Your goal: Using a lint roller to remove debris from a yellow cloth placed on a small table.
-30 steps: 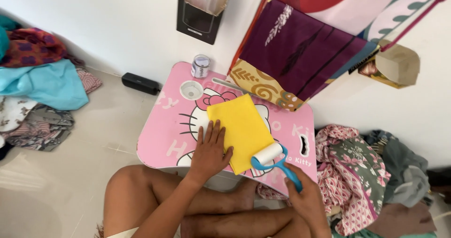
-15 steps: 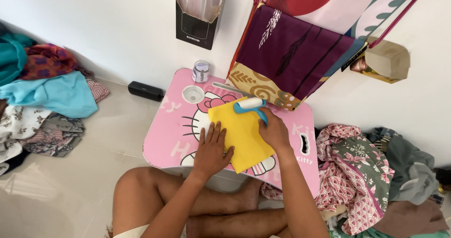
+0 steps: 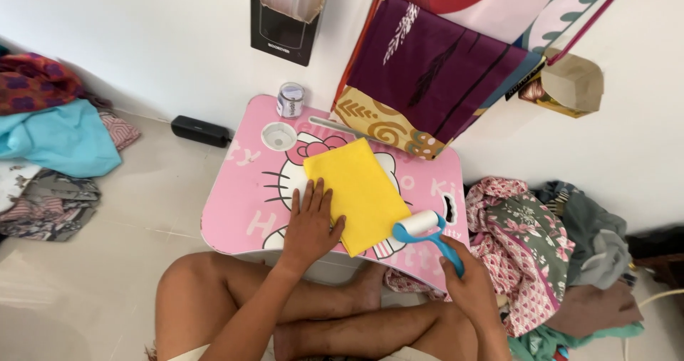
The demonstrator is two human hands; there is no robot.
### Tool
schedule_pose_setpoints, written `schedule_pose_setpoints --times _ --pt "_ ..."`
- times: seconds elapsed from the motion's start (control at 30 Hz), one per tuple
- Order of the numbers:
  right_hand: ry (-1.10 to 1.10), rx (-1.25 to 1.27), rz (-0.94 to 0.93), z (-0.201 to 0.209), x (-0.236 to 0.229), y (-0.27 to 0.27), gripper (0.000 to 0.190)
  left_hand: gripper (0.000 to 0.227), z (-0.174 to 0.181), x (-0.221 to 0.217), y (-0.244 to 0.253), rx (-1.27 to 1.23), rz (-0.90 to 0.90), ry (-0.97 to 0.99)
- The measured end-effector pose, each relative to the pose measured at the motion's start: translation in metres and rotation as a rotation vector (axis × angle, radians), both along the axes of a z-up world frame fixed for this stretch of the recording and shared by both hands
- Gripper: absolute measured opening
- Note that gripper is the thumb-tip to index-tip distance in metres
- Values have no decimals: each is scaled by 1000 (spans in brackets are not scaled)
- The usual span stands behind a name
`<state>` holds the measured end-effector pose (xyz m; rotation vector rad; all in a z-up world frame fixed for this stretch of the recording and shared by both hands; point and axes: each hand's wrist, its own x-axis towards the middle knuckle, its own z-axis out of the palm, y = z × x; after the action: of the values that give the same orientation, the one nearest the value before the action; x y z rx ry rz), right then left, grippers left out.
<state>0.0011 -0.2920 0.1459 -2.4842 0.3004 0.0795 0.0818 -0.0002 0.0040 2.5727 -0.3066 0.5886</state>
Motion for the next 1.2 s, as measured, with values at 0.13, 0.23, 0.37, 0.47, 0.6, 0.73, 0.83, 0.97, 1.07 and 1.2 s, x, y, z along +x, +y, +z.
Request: schedule_pose_setpoints --times 0.13,0.23,0.37,0.47,0.6,0.73,0.83,0.97,1.07,1.2 --pt "-143 -97 86 -18 -3 -13 47 64 16 -3 4 -112 -11 28" --pt "-236 42 189 -13 11 26 45 60 32 -8 13 -408 -46 176" --pt "-326 91 318 -27 43 86 43 53 45 -16 24 -848 2 196" --pt "-277 33 323 -35 54 120 44 47 52 -21 29 -1108 61 207" --pt "-234 -20 368 -46 40 125 46 49 52 -20 29 -1194 74 202" --pt "-205 -40 321 -49 0 105 47 54 60 -22 32 -1128 45 238" --pt "-207 -83 285 -51 -21 85 48 51 59 -20 33 -1144 34 217" --pt "-154 -125 277 -48 -14 82 52 50 56 -18 32 -1162 34 197" --pt "-89 -131 300 -30 13 111 50 50 54 -19 32 -1164 41 187" --pt "-99 -125 353 -11 55 153 47 53 74 -30 38 -1051 -4 222"
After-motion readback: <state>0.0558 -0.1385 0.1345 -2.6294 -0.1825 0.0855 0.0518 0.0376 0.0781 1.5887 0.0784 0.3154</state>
